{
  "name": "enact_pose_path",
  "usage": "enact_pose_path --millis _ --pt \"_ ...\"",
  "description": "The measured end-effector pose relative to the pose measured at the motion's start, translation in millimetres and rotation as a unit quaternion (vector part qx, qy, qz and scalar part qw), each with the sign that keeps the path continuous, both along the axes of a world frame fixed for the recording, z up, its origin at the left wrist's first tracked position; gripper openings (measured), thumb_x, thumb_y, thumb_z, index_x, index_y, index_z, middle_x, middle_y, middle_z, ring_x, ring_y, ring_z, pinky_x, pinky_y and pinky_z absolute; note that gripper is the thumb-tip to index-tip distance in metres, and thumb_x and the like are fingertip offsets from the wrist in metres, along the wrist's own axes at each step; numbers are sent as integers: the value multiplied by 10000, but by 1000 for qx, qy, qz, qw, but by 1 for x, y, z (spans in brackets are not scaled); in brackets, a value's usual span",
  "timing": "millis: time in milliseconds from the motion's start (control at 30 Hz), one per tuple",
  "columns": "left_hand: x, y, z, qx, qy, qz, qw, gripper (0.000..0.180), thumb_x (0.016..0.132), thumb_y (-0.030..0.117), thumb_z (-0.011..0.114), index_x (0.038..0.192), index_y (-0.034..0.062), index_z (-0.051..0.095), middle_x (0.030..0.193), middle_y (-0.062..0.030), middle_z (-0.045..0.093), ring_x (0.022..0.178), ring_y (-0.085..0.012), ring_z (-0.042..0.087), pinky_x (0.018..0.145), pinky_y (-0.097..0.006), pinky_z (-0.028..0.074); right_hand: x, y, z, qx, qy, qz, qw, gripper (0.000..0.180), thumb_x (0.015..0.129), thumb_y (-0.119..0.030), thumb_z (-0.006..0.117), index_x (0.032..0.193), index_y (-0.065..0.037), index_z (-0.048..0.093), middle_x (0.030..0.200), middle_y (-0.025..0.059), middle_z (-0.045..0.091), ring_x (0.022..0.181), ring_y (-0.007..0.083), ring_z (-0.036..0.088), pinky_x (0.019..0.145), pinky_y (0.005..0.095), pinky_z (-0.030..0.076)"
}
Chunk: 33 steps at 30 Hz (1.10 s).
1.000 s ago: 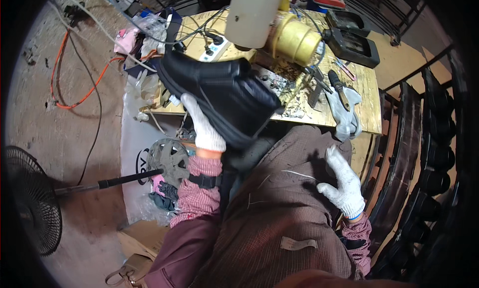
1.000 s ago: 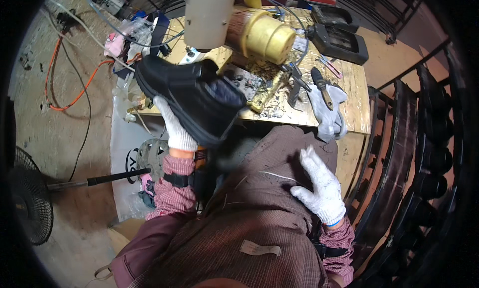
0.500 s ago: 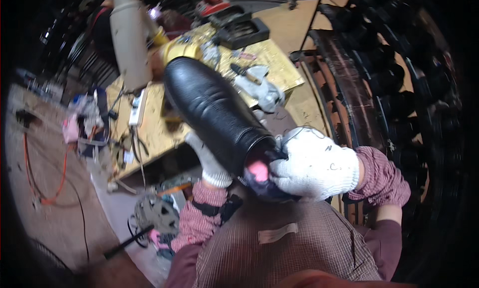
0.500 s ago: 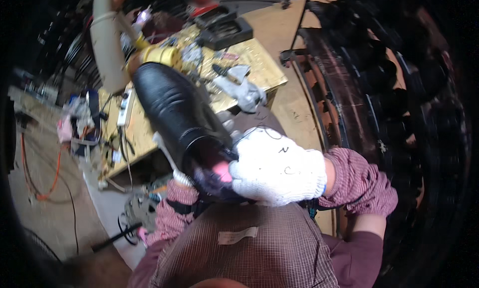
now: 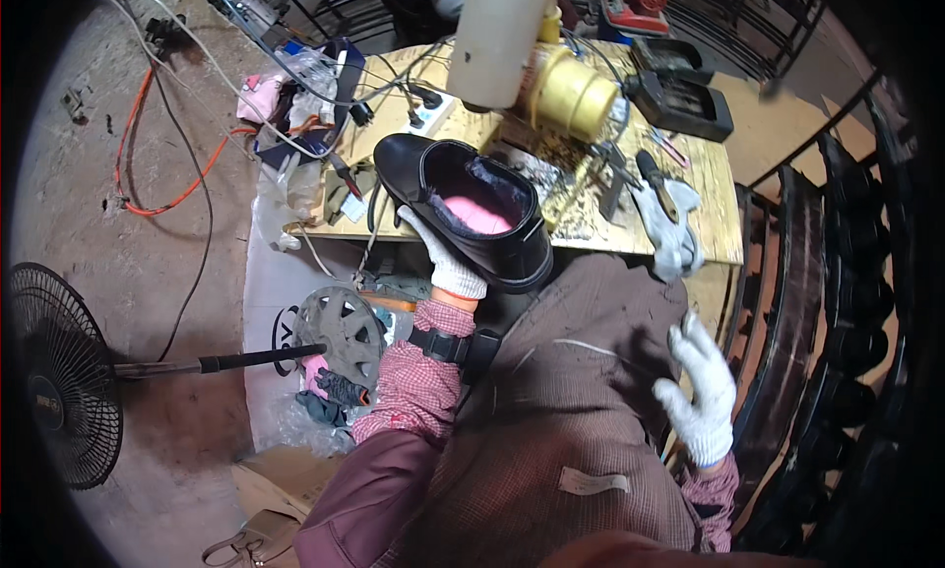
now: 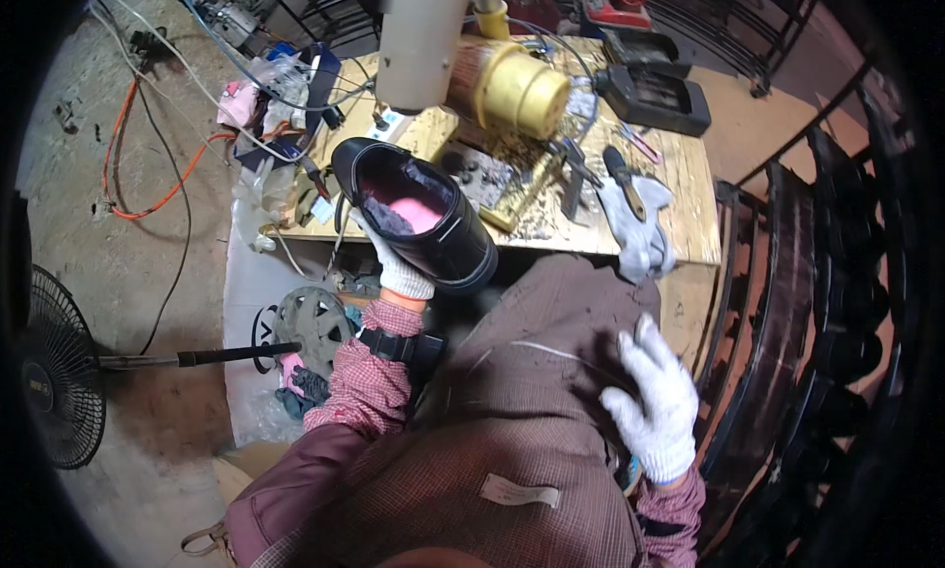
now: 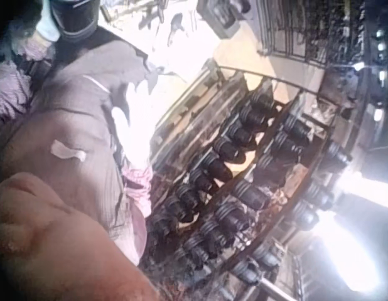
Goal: The recorder is inspecting and finishing black leather shoes at a workbench, periodically placing completed items on a rack.
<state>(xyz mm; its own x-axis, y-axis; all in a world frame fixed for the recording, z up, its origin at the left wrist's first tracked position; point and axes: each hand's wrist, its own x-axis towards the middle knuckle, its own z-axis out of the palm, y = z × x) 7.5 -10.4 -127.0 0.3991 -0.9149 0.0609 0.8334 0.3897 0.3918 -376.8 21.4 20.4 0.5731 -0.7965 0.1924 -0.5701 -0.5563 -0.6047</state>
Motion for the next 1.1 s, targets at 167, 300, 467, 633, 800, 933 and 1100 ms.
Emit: enact_pose_path --millis 167,300,467,633,800,933,1100 --pt "19 -11 42 23 101 8 995 728 811 944 413 692 227 451 623 19 422 613 -202 431 574 -401 389 7 1 -9 0 20 36 999 577 886 -384 771 1331 -34 665 1414 268 600 1228 403 641 999 432 513" --pt "33 -1 -2 -183 128 -174 959 469 1017 541 508 1111 120 692 1180 -93 681 1143 -249 609 1040 -443 475 29 -10 4 -42 28 64 997 626 855 -361 787 1373 -45 632 1435 267 580 1155 404 672 933 434 535" --pt "-50 64 44 209 -53 -58 975 1166 751 1012 337 1515 138 445 1394 -110 566 1242 -329 543 1108 -482 432 67 -34 43 0 65 279 958 699 846 -309 752 1467 -69 540 1295 283 636 909 399 701 739 472 551" --pt "-97 53 79 -46 116 -266 956 1043 892 876 380 1570 84 363 1525 -158 496 1359 -370 484 1203 -498 344 53 -14 58 -163 -37 363 917 188 876 -233 645 851 -47 630 778 165 617 700 342 643 597 398 502" --pt "-73 23 66 -3 -80 -484 871 950 997 772 314 1613 50 273 1550 -165 466 1408 -360 437 1228 -491 310 -18 27 164 -142 -300 210 920 204 814 -206 665 942 -49 689 796 105 603 692 271 613 609 371 486" --pt "-153 34 151 -58 -404 -319 856 1117 895 875 377 1661 95 154 1439 -223 548 1303 -311 561 1137 -455 404 -109 43 251 636 -696 263 204 299 810 -259 693 1043 -74 728 916 112 676 800 296 661 708 409 522" --pt "-169 20 138 -32 -385 -392 835 1136 901 864 395 1659 62 124 1462 -233 527 1308 -307 559 1127 -434 420 -164 45 382 507 -412 514 -556 506 831 -547 707 953 -58 759 964 176 740 932 372 708 833 479 535"
